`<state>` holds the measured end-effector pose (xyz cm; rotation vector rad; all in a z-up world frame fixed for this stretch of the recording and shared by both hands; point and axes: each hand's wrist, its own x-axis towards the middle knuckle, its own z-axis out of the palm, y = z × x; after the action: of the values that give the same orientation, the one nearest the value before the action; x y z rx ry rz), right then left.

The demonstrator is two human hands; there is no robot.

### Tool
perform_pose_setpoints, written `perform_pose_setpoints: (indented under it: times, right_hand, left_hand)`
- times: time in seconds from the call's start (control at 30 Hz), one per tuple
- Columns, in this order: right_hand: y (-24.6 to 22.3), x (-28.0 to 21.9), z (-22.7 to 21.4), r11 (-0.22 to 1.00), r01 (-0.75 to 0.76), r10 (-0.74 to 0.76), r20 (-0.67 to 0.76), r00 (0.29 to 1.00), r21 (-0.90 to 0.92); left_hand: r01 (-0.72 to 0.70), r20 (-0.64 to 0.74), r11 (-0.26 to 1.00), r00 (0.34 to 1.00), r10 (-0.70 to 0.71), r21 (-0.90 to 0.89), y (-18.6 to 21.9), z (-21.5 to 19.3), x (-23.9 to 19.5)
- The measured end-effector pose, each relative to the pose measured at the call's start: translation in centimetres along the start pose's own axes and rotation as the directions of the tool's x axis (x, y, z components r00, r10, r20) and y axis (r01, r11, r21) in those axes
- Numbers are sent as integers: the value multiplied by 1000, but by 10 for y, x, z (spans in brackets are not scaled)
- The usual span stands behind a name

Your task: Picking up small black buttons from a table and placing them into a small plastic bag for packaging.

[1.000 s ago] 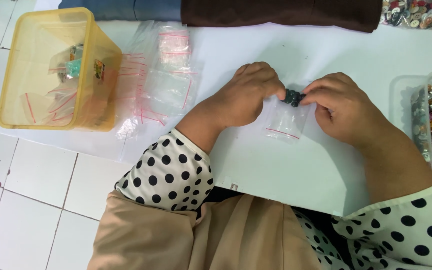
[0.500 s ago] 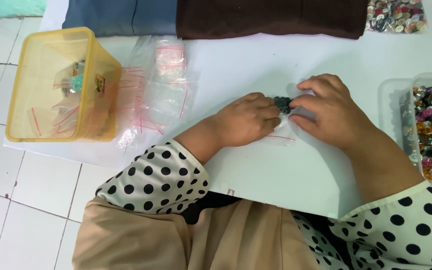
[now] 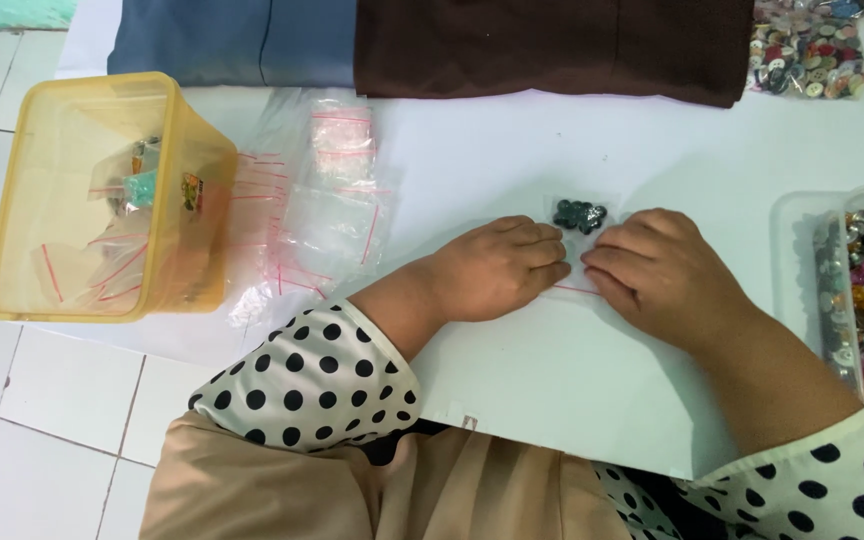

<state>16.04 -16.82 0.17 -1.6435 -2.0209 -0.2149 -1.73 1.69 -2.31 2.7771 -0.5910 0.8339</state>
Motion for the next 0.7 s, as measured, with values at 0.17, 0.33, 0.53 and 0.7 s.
perform_pose_setpoints:
  times: [0.17, 0.33, 0.53, 0.7]
  right_hand:
    - [-1, 3, -1, 1000, 22, -22, 22, 1000, 16]
    - [-1, 3, -3, 999, 11, -10, 49, 999, -30]
    - [-3, 4, -5, 999, 3, -1, 48, 999, -50]
    - [-6, 4, -5, 995, 7, -1, 59, 998, -97]
  left_hand:
    - [-9, -43, 999, 999, 7, -40, -2, -3, 5]
    - [28, 16, 997, 1000, -27, -75, -5, -9, 5]
    - [43, 20, 997, 999, -41, -70, -6, -10, 2]
    - [37, 31, 997, 999, -35, -74, -6, -6, -2]
